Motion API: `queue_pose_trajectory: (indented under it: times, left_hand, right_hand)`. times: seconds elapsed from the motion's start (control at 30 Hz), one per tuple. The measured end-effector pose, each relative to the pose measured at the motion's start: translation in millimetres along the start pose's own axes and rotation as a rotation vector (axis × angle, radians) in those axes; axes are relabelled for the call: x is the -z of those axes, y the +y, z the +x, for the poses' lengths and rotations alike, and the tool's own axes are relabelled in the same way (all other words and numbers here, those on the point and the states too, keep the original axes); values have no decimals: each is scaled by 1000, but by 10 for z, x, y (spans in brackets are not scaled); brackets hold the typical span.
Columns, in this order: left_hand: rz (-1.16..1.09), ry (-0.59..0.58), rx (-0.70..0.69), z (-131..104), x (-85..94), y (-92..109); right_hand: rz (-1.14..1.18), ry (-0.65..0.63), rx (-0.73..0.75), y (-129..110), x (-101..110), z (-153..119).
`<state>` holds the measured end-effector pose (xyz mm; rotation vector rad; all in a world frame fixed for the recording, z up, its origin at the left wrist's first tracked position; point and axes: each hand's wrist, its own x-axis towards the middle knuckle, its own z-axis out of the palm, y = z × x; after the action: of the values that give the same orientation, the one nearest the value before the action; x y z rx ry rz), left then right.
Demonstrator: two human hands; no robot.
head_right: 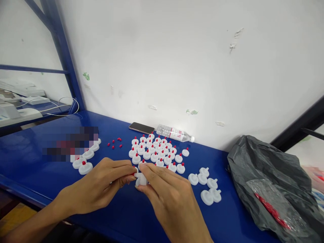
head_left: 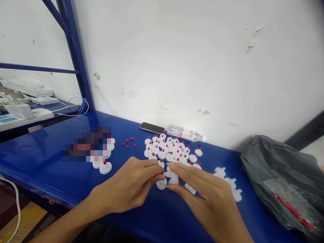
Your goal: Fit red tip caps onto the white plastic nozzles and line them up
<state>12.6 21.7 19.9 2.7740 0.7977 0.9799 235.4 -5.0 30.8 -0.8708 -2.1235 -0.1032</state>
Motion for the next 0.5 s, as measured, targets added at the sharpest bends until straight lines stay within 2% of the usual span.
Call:
queue_pose_trajectory:
  times: [0.17, 0.33, 0.4, 0.5]
  left_hand:
    - [6, -5, 11, -8, -31, 2]
    - [3, -46, 67, -10, -59, -33]
    - [-68, 0, 88, -8, -47, -39]
    - [-169, 129, 137, 5, 0, -27]
  right_hand:
    - [6, -24, 12, 4, 5, -2]
    - [18, -65, -64, 45, -50, -42]
    - [-1, -71, -98, 46, -84, -53]
    - [-50, -91, -150, 28, -107, -51]
